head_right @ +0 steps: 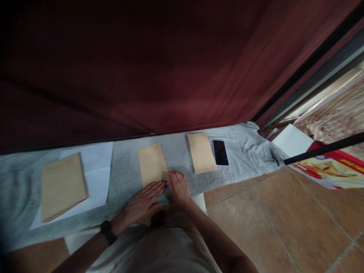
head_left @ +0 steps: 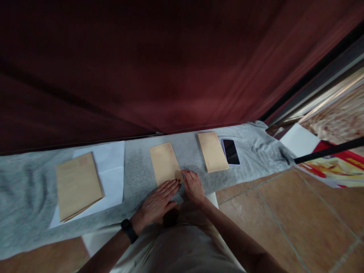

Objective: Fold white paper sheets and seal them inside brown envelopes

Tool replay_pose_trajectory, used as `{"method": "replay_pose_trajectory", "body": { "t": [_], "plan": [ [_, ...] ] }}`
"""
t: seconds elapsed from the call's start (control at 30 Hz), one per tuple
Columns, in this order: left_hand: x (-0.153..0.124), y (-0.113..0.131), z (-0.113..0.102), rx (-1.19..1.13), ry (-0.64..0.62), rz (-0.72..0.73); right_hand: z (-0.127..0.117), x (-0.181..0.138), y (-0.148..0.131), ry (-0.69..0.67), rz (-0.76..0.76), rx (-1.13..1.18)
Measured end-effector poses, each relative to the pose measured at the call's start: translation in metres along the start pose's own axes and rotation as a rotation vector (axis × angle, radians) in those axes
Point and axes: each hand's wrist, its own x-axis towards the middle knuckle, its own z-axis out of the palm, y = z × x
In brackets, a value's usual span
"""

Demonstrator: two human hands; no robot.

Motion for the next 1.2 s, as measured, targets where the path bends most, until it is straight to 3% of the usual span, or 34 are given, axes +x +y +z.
{"method": "replay_pose_trajectory", "body": {
  "t": [0.53,0.7,0.93,1.1,1.2],
  "plan": [
    [-0.005,-0.002,0.013,0.029,0.067,0.006,0.005,-0.001,0.0,-0.005,0.015,-0.043],
    [-0.006,-0.002,0.02,0.051,0.065,0.013,0.005,0.0,-0.001,0.014,0.025,0.049],
    [-0.008,0.003,0.029,-0.011,0.068,-0.04,0.009,0.024,-0.012,-0.125,-0.184,0.174],
    [-0.018,0.007,0.012,-0.136,0.08,-0.014,0.011,0.031,-0.015,-0.222,-0.253,0.042],
    [-0.02,-0.006,-0.007,-0.249,0.191,-0.025,0.005,0.021,-0.014,-0.231,-0.275,0.008]
  ]
}}
